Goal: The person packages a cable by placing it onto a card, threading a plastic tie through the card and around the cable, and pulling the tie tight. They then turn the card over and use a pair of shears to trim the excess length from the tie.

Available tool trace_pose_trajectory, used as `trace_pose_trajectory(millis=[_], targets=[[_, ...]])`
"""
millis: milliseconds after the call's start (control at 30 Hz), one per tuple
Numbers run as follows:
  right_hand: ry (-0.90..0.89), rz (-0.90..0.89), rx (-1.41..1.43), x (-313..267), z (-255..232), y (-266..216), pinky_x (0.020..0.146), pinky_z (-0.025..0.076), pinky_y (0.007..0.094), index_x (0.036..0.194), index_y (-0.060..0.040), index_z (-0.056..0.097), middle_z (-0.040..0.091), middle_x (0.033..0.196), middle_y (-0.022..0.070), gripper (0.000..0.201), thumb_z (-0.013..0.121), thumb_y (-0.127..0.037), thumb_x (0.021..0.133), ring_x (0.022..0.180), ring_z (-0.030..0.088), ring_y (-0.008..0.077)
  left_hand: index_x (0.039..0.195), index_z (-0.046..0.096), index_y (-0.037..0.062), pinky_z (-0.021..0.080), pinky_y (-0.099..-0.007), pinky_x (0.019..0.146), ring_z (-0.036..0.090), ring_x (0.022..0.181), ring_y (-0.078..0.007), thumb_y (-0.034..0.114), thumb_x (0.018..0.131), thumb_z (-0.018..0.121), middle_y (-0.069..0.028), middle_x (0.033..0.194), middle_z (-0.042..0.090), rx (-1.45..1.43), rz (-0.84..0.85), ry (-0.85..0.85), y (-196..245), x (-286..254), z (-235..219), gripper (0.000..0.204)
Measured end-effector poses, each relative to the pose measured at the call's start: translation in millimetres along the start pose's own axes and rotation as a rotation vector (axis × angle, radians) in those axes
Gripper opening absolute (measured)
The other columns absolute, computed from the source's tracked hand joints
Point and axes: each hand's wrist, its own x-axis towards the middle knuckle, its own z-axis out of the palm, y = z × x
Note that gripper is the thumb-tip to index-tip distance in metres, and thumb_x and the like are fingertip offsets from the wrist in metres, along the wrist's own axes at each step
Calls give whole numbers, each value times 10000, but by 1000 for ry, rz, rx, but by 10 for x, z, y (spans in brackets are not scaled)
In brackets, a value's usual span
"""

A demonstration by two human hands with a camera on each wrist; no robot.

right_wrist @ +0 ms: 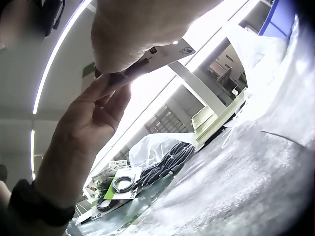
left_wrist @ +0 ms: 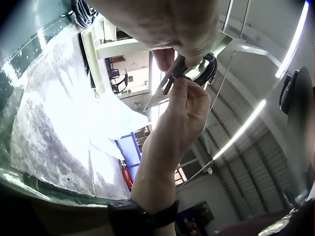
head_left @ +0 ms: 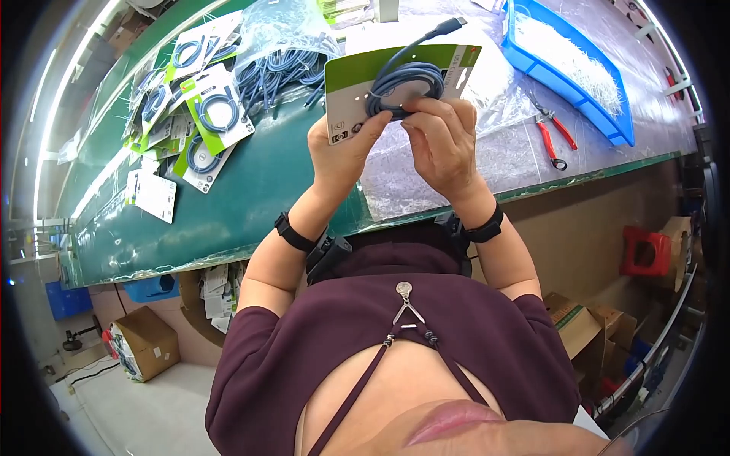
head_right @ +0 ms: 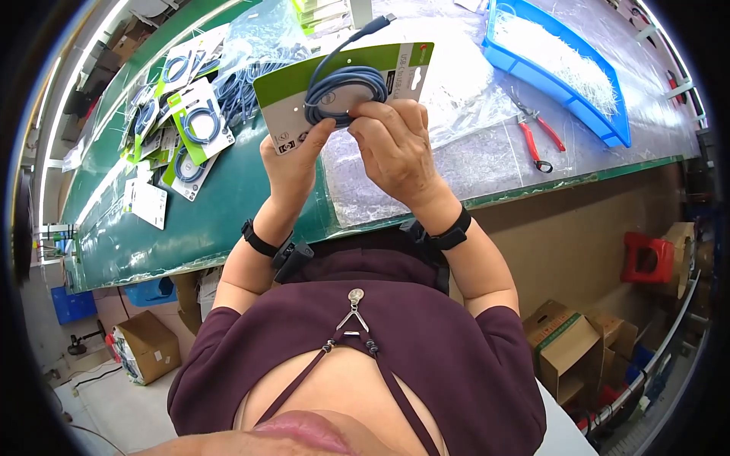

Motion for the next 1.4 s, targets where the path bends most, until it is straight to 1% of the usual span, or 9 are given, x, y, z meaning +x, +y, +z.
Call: trace_pose_trajectory(millis=[33,133,167,267,433,833,1033,1200,1400], targets=[[12,3,30,-10,5,12,799,402,347,875,-95,642,640,1014,39,204,701,-24,694,889,537,227,932,687,20,451,-228,564,573,654,-90,0,755,732,-12,758,641,1,1,-4,25,-12,-11,184],[39,-2,86,-55,20,55,822,415,346,890,-84,640,633,1033,41,175,688,-58,724,936,534,238,978,696,34,515,-263,627,653,740,-189,11,712,735,-64,842,678,540,489,-148,236,-14,-18,270],[59,16,96,-94,18,52,836,419,355,909,-83,646,630,1046,52,187,694,-72,729,953,534,254,978,696,34,515,-263,627,653,740,-189,11,712,735,-64,842,678,538,495,-145,255,17,-4,270],[95,47,115,-166,-9,20,866,426,373,947,-80,657,623,1071,75,215,706,-101,739,986,533,286,1015,698,56,558,-315,724,676,869,-269,54,685,721,-89,950,690,504,935,-295,296,126,38,331],[54,97,267,-231,-59,-27,881,416,390,1004,-77,638,600,1116,86,262,695,-146,758,1016,524,292,988,677,11,559,-357,793,671,940,-312,98,708,734,-122,966,690,605,1018,-351,458,160,52,299],[-43,254,619,-330,-152,-104,920,392,433,1141,-71,590,546,1224,112,393,667,-256,802,1088,503,306,994,685,30,561,-352,780,672,940,-298,115,732,724,-117,988,686,604,1034,-411,645,203,86,279],[-99,366,797,-343,-166,-114,939,379,455,1209,-68,566,518,1278,124,463,654,-311,825,1124,493,312,1017,681,76,555,-363,811,661,976,-284,120,744,710,-86,1033,674,679,1113,-447,759,140,93,278],[-91,362,733,-440,-218,-165,923,392,438,1197,-66,565,526,1260,122,434,646,-289,833,1101,503,297,1052,670,117,550,-366,835,647,1014,-270,130,754,698,-56,1079,660,781,1140,-494,831,68,78,299],[-85,327,641,-440,-212,-79,899,411,414,1179,-63,563,538,1232,119,391,635,-257,846,1068,519,275,1060,667,128,549,-365,852,643,1023,-263,133,760,694,-49,1091,655,812,1150,-509,854,31,61,302]])
